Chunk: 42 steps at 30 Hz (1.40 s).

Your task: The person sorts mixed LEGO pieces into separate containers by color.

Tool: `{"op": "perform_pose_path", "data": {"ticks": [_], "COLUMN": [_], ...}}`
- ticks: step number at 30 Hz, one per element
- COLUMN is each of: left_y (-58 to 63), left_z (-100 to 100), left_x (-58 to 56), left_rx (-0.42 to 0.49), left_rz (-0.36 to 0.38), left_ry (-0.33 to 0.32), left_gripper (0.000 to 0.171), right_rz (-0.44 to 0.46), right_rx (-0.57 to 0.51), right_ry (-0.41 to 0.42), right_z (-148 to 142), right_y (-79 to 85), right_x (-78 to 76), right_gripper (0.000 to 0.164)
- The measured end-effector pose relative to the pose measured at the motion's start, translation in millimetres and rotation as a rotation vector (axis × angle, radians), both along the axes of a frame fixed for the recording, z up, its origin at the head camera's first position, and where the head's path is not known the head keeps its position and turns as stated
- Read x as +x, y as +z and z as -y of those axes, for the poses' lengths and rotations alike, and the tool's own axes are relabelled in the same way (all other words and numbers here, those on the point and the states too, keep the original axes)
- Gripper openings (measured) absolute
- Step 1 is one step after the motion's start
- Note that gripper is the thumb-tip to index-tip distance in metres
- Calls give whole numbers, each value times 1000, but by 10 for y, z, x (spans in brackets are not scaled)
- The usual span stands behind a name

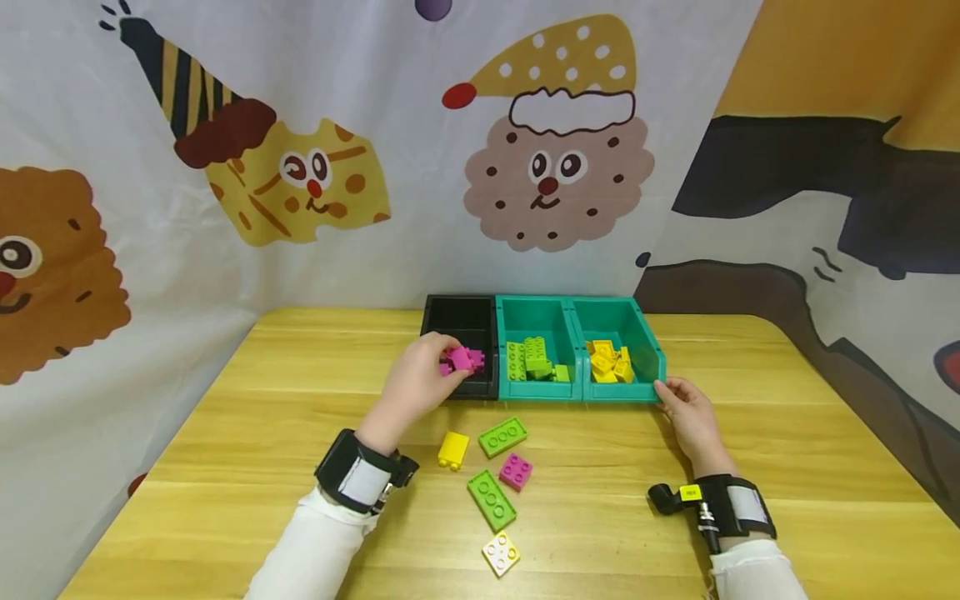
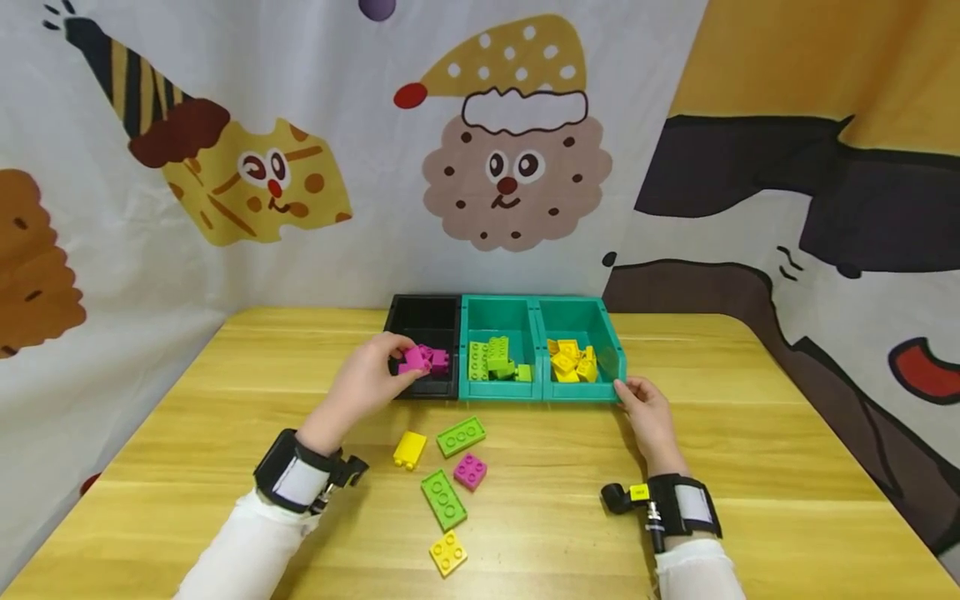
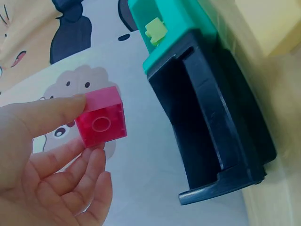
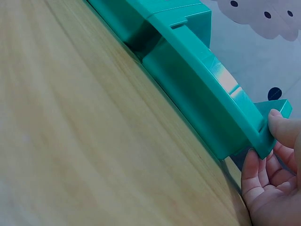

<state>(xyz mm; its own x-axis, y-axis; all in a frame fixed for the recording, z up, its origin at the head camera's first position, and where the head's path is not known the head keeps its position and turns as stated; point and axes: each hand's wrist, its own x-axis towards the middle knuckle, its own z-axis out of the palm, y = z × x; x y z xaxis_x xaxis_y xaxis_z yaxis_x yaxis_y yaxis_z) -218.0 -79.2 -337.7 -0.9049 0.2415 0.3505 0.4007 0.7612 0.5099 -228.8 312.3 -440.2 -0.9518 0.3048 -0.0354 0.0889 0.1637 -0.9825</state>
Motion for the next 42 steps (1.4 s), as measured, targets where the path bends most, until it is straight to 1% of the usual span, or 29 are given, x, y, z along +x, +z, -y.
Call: {"op": "perform_pose_path", "data": {"ticks": [3, 5, 9, 14, 17, 19, 21, 24, 28, 32, 36, 42], "left_y": [41, 38, -1, -70, -121, -156, -193, -247, -305, -331, -342, -353], "left_z": [27, 49, 97, 146, 154, 148, 136, 105, 59, 16, -20, -62], "left_x": [-9, -33, -94, -200, -275, -322, -364, -415, -456, -480, -504, -530], "left_rx": [28, 37, 40, 6, -27, -46, -65, -90, -162, -266, -332, -459], "left_rz": [-20, -27, -9, -5, -13, -18, -20, -3, 29, 30, 51, 76], "left_ry": [8, 19, 66, 118, 130, 131, 126, 110, 88, 70, 65, 65], "left_gripper": [36, 37, 38, 38, 38, 38, 37, 36, 32, 27, 25, 22], "right_rz": [1, 2, -1, -15, -20, -21, -22, -22, -12, -4, -7, -15], "right_rx": [8, 10, 18, 5, -5, -9, -7, -4, 9, 11, -3, -16], "right_ry": [-3, -8, -10, -13, -10, -8, -9, -10, -14, -12, -15, -23], "right_z": [19, 31, 51, 61, 58, 59, 62, 69, 78, 80, 82, 80], "right_y": [5, 8, 11, 15, 18, 20, 21, 26, 39, 45, 47, 38], "right_x": [23, 42, 91, 132, 134, 134, 132, 131, 134, 134, 134, 129], "right_gripper": [25, 25, 24, 26, 26, 23, 19, 16, 22, 27, 21, 15]}}
